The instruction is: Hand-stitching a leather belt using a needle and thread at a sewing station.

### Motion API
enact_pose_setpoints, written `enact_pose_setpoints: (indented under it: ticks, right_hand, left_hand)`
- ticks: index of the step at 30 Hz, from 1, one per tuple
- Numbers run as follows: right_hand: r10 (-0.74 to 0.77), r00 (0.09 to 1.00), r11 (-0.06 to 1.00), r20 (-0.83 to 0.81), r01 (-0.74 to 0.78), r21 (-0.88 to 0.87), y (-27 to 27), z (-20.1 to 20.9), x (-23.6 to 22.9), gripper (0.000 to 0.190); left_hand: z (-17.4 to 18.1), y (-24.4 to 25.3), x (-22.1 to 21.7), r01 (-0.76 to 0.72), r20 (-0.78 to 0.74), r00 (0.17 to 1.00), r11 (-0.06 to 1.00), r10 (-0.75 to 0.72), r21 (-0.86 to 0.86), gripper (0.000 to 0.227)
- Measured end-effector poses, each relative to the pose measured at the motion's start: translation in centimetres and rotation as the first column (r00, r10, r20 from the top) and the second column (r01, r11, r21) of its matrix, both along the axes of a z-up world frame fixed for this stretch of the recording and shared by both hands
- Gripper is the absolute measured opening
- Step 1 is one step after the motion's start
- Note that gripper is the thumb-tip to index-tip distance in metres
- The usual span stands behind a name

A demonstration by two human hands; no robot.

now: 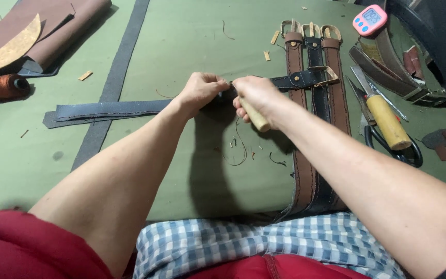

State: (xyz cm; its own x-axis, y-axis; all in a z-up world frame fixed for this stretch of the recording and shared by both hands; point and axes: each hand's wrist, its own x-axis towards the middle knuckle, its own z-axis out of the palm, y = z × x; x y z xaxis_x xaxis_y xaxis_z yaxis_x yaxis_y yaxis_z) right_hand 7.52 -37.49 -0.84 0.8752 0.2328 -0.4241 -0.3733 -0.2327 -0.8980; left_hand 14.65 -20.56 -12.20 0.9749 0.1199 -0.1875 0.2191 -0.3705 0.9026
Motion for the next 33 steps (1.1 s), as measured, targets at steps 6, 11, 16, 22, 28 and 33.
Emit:
enact_pose_setpoints:
  ticks: [6, 11, 16, 22, 28, 33]
  right_hand:
    - [0.002, 0.999, 0.997, -0.041, 0.001, 0.074, -1.0, 0.2, 0.5, 0.067]
    - [0.099, 0.950, 0.975, 0.297, -0.033, -0.218, -0.5, -0.7, -0.4, 0.050]
    - [0.135, 0.926, 0.968, 0.352, -0.048, -0.244, -0.4, -0.5, -0.6, 0.049]
    - [-0.040, 0.998, 0.990, 0.057, 0.032, 0.136, -0.6, -0.4, 0.5, 0.059]
    - [-0.066, 0.994, 0.964, -0.081, 0.085, 0.253, -0.9, -0.1, 0.2, 0.068]
    - [0.006, 0.977, 1.000, 0.215, -0.001, -0.026, -0.2, -1.1, 0.3, 0.057]
  left_hand:
    - [2.5, -0.4, -1.9, -0.026, -0.074, 0.997, 0.994, 0.018, -0.107, 0.021]
    - [2.2, 0.1, -1.4, 0.004, -0.081, 0.997, 0.995, -0.012, -0.097, 0.022]
    - [2.0, 0.3, -1.1, -0.014, -0.091, 0.996, 0.993, 0.003, -0.115, 0.020]
    - [2.1, 0.0, -1.3, -0.005, -0.078, 0.997, 0.990, -0.005, -0.139, 0.018]
    - [3.3, -0.1, -2.2, -0.011, -0.075, 0.997, 0.991, 0.001, -0.136, 0.017]
    - [3.4, 0.0, -2.2, -0.029, -0.095, 0.995, 0.985, 0.013, -0.167, 0.016]
